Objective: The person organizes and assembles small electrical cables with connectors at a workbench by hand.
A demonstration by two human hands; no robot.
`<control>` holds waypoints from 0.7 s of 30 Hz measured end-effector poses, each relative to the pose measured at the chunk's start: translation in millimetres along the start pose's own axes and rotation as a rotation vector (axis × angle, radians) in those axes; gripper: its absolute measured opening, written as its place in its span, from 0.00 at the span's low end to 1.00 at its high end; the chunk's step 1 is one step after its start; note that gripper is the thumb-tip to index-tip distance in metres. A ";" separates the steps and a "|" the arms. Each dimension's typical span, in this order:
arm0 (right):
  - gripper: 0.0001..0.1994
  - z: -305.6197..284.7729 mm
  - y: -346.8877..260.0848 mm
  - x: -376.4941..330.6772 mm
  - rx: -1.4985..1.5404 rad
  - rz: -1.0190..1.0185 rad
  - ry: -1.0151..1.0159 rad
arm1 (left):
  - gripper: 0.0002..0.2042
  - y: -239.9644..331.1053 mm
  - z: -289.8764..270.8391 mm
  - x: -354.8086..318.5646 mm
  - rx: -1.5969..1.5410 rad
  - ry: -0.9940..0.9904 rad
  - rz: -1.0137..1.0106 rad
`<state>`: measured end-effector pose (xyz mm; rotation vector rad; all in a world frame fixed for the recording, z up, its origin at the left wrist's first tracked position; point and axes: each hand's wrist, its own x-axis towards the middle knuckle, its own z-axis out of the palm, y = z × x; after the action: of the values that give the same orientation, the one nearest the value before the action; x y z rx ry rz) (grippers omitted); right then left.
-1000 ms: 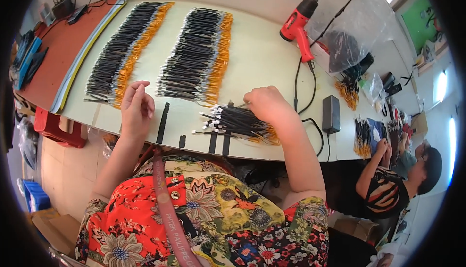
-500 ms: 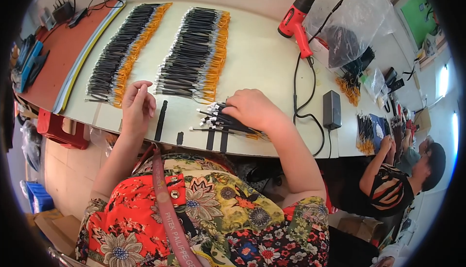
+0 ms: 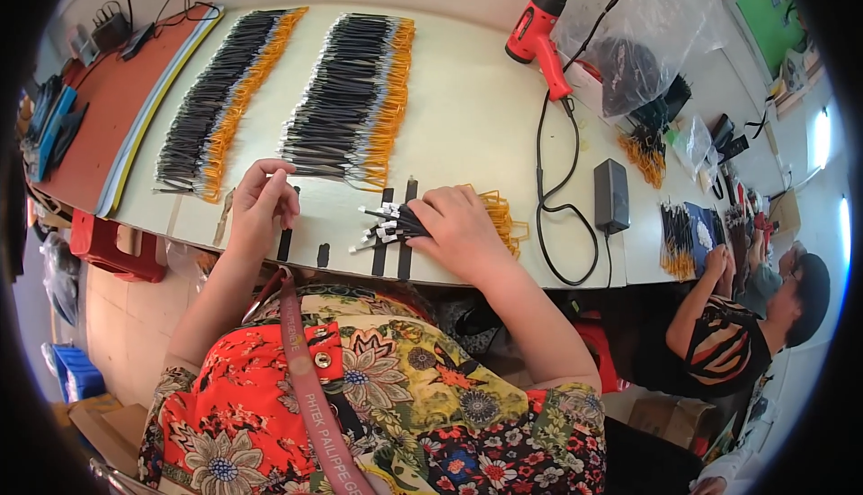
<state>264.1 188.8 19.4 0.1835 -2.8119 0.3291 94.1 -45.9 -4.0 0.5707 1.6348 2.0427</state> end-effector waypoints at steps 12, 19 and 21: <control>0.24 -16.9 63.5 -16.0 -0.150 0.111 0.083 | 0.07 2.0 20.5 3.5 0.102 -0.082 -0.002; 0.16 -31.5 58.6 -21.2 -0.078 0.165 0.179 | 0.08 -5.1 15.4 2.9 0.083 -0.074 0.006; 0.10 -31.3 58.6 -25.3 -0.102 0.183 0.165 | 0.08 -4.2 14.9 3.5 0.075 -0.072 -0.002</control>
<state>287.5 255.2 28.6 -0.1190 -2.6780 0.2283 100.4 -31.3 -4.9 0.6604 1.6752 1.9430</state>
